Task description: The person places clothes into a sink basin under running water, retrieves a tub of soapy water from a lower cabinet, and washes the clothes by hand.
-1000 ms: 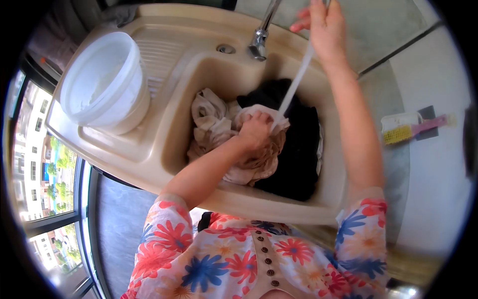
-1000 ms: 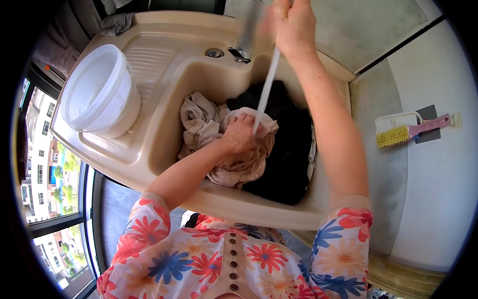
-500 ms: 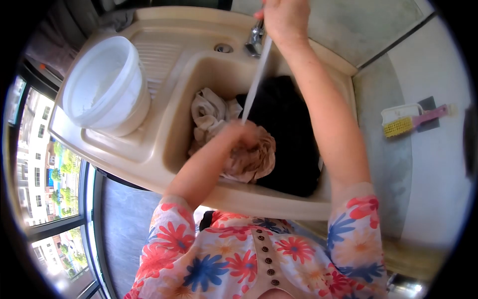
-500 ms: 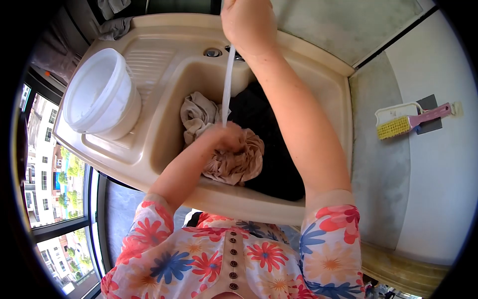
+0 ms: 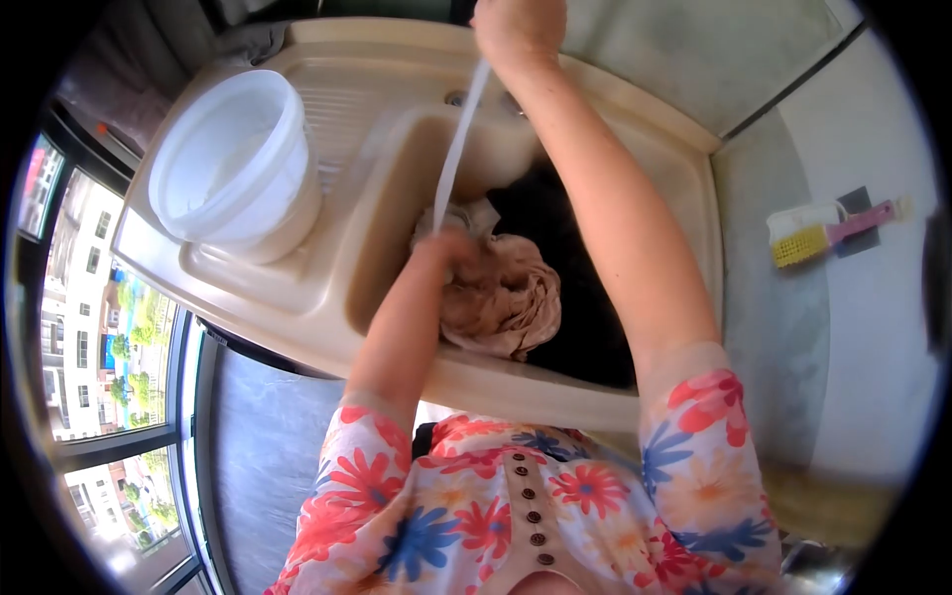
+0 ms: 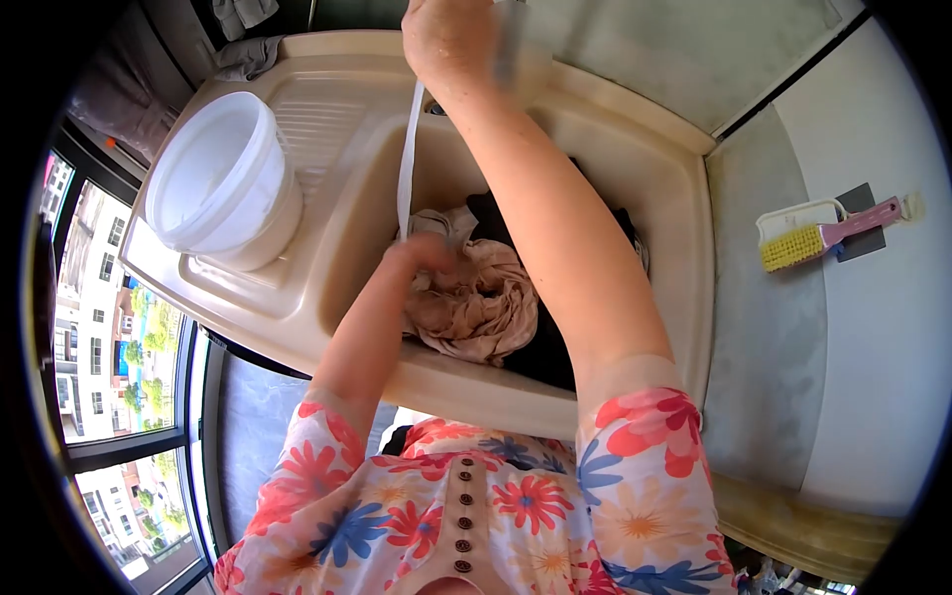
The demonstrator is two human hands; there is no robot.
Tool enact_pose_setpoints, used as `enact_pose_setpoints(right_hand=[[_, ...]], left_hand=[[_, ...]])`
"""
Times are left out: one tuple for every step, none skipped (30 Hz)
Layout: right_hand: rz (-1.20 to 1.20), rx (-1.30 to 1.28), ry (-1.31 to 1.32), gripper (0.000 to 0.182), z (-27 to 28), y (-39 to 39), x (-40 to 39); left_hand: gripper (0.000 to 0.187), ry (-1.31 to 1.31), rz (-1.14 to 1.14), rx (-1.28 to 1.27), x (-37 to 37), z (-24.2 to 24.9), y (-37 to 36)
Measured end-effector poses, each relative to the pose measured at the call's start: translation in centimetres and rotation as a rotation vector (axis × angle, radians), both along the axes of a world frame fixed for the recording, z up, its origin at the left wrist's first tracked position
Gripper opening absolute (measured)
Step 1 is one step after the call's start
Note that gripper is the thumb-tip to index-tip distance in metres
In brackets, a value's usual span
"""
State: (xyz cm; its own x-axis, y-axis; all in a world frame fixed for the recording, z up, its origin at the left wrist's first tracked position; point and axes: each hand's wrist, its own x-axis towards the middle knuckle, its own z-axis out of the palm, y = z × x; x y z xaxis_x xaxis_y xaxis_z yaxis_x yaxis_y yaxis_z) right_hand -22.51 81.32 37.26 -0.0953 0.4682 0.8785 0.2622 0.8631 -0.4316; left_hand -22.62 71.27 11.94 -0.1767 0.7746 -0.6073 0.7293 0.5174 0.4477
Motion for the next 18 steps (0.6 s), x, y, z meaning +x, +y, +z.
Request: enact_pose_setpoints(right_hand=[[-0.007, -0.004, -0.01, 0.04, -0.1, 0.1, 0.1], [-0.016, -0.008, -0.02, 0.04, -0.2, 0.2, 0.3], [0.025, -0.097, -0.101, 0.041, 0.3, 0.1, 0.9], [0.034, -0.09, -0.103, 0.041, 0.3, -0.2, 1.0], [0.044, -0.085, -0.104, 0.041, 0.3, -0.2, 1.3], [0.054, -0.079, -0.103, 0.041, 0.3, -0.2, 1.5], [0.039, -0.069, -0.111, 0.039, 0.2, 0.0, 1.7], [0.024, -0.058, -0.119, 0.037, 0.0, 0.3, 1.8], [0.006, -0.047, -0.127, 0.035, -0.2, 0.5, 2.0], [0.128, -0.161, -0.124, 0.033, 0.5, 0.0, 2.8], [0.249, -0.276, -0.121, 0.031, 1.3, -0.6, 4.1], [0.37, -0.39, -0.116, 0.029, 1.9, -0.8, 5.1], [0.376, -0.311, -0.108, 0.024, 1.5, 0.1, 5.5], [0.427, -0.33, -0.13, 0.023, 1.5, 0.7, 6.3], [0.48, -0.347, -0.152, 0.023, 1.7, 1.4, 7.3], [0.533, -0.365, -0.173, 0.022, 1.8, 2.1, 8.2], [0.601, -0.373, -0.16, 0.018, 1.6, 3.1, 9.0], [0.615, -0.406, -0.191, 0.018, 1.7, 4.1, 9.9]], left_hand=[[0.038, -0.029, -0.002, -0.039, 0.7, 2.2, -0.1], [0.036, -0.004, -0.013, -0.059, 1.1, 3.2, 0.0], [0.034, 0.02, -0.025, -0.081, 1.5, 4.0, 0.2], [0.032, 0.041, -0.039, -0.106, 1.6, 4.1, -0.1], [0.032, 0.081, -0.087, -0.079, 1.6, 3.5, 0.0], [0.032, 0.121, -0.135, -0.051, 1.7, 3.1, 0.2], [0.031, 0.162, -0.181, -0.02, 1.7, 2.8, 0.4], [0.032, 0.166, -0.186, -0.023, 1.7, 2.6, 0.7], [0.032, 0.17, -0.192, -0.026, 1.8, 3.2, 0.7], [0.033, 0.173, -0.201, -0.029, 1.9, 3.5, 0.7], [0.033, 0.191, -0.201, 0.009, 2.1, 3.2, 0.7], [0.034, 0.208, -0.2, 0.049, 2.2, 3.0, 0.6], [0.035, 0.225, -0.201, 0.088, 2.2, 2.8, 0.5], [0.032, 0.234, -0.2, 0.066, 2.3, 2.8, 0.7], [0.029, 0.244, -0.198, 0.044, 2.6, 3.5, 0.7], [0.027, 0.255, -0.195, 0.022, 2.7, 3.8, 0.8], [0.027, 0.254, -0.228, -0.012, 2.6, 3.6, 1.1], [0.027, 0.271, -0.237, -0.021, 2.7, 3.8, 1.1]])
